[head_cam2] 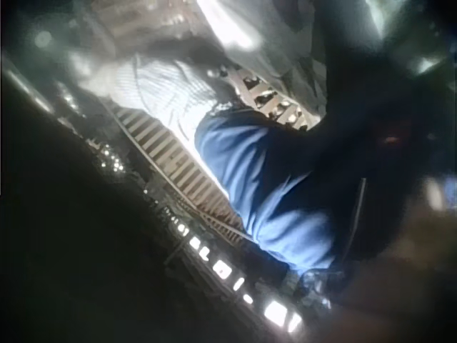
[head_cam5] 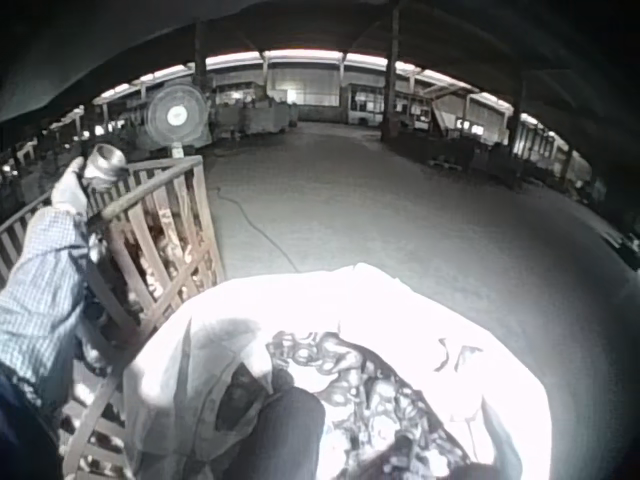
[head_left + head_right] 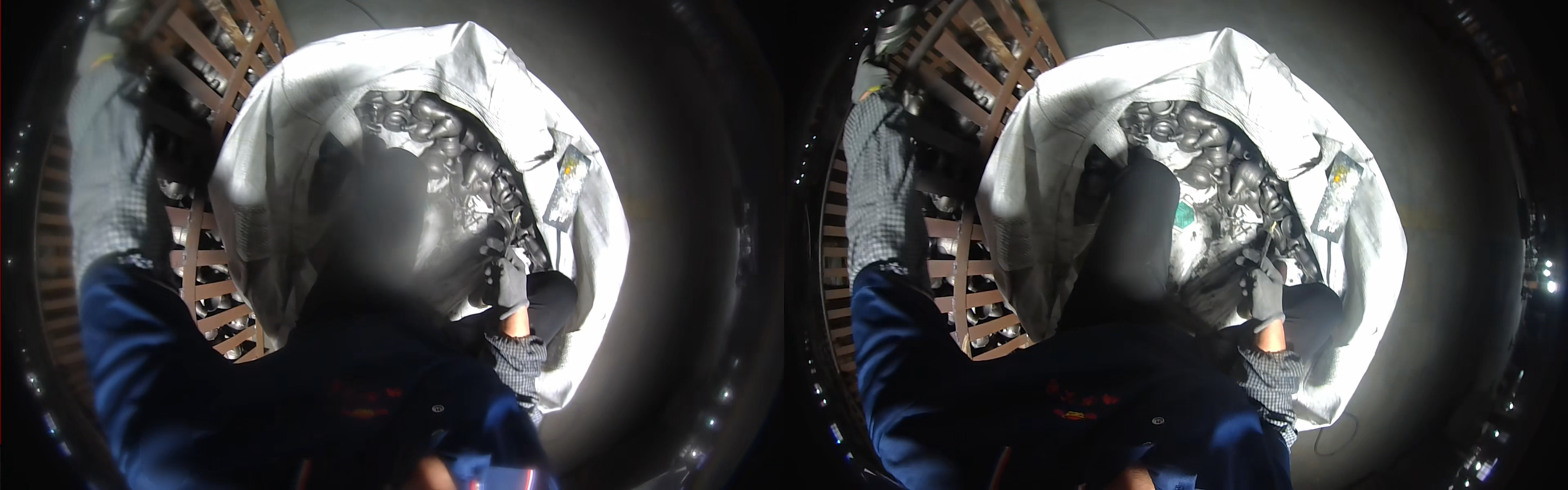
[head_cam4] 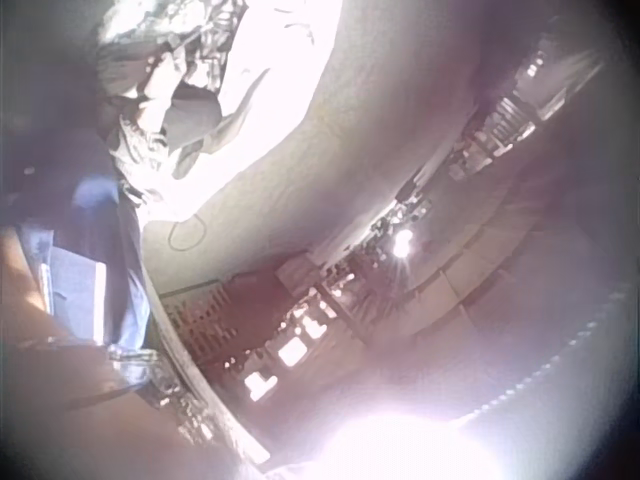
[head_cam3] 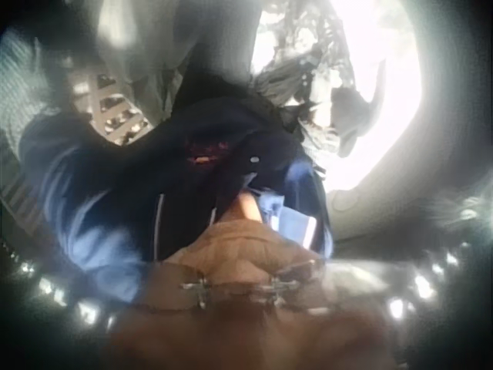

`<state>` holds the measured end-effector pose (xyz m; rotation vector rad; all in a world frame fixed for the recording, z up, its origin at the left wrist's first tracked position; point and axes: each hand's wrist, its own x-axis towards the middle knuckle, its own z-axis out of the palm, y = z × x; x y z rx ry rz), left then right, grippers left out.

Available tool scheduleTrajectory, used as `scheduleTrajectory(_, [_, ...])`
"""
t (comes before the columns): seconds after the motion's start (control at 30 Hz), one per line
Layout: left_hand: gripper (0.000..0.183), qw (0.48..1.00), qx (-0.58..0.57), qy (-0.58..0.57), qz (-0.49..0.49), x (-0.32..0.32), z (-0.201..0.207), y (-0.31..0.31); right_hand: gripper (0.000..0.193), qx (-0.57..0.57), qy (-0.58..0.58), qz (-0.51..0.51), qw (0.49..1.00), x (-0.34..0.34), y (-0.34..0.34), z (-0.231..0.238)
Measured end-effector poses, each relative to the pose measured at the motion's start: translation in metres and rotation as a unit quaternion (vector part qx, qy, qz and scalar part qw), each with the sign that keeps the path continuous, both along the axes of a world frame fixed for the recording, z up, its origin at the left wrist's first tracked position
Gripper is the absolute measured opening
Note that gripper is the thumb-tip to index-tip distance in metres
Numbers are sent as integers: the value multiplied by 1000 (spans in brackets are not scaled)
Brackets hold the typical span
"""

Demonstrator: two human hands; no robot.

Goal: Using a hand tool to smooth or deburr metal casting components over a bulk storage bag.

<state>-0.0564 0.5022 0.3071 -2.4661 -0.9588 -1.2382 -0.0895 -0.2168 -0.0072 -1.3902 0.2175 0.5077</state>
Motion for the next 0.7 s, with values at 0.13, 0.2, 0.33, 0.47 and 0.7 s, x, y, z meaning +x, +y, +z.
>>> scheduleTrajectory(0.13, [40,950,-206,-115,-202,26,-31,22,42,-67,44,-3,997,2,9,17])
scheduleTrajectory(0.2, [34,935,-43,31,-352,0,-25,109,43,-55,35,35,997,7,11,9])
scheduleTrajectory(0.33, [24,880,-261,93,-385,55,-139,-205,43,-90,67,-10,994,-2,13,17])
scheduleTrajectory(0.47, [27,646,-630,66,-426,78,-297,-288,36,-101,79,15,992,-1,13,18])
scheduleTrajectory(0.7, [39,736,-470,222,-434,93,-477,-342,25,-131,117,-1,985,3,22,27])
